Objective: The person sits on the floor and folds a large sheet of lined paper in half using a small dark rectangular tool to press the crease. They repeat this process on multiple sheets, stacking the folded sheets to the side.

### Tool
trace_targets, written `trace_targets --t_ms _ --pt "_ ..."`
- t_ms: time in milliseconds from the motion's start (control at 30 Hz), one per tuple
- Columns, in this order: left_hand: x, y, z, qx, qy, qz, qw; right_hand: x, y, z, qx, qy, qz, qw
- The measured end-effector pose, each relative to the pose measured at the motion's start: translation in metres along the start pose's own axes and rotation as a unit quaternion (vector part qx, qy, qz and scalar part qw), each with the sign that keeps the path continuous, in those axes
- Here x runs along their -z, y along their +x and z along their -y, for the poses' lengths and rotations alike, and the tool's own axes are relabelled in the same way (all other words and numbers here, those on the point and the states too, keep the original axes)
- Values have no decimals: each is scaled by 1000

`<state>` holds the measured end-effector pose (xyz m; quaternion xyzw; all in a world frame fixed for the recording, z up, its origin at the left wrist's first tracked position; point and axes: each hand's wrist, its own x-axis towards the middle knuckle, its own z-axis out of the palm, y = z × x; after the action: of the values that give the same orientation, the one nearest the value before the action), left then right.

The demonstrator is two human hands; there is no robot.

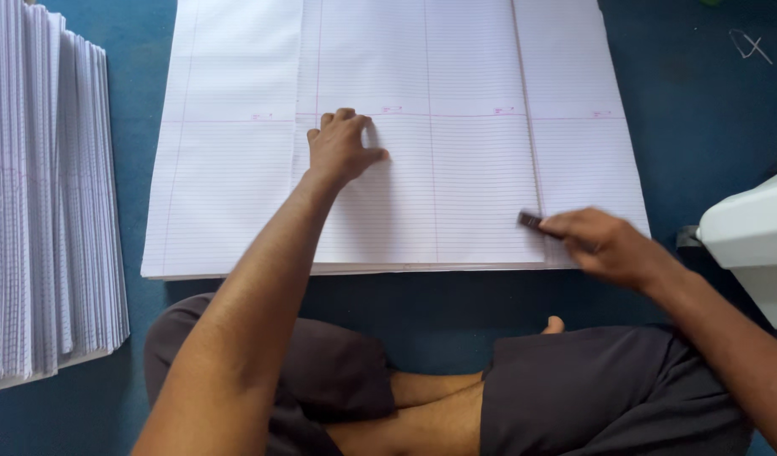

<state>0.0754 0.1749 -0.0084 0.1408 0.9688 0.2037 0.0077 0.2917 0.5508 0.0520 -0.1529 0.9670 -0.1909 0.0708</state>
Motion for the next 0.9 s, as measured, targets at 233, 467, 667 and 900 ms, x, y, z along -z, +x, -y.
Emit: trace_targets --t_ms 233,467,667,900 --pt "17 -6 37 204 -11 -45 978 12 33 -57 -163 -94 -138 972" --pt "33 -9 62 275 -75 -14 958 4 71 -63 -251 -194 -108 942" --pt "28 -4 72 279 -81 -43 956 -1 134 -24 -264 6 -153 952" --pt "35 -5 78 302 -102 -17 948 -6 168 24 -387 134 -113 905"
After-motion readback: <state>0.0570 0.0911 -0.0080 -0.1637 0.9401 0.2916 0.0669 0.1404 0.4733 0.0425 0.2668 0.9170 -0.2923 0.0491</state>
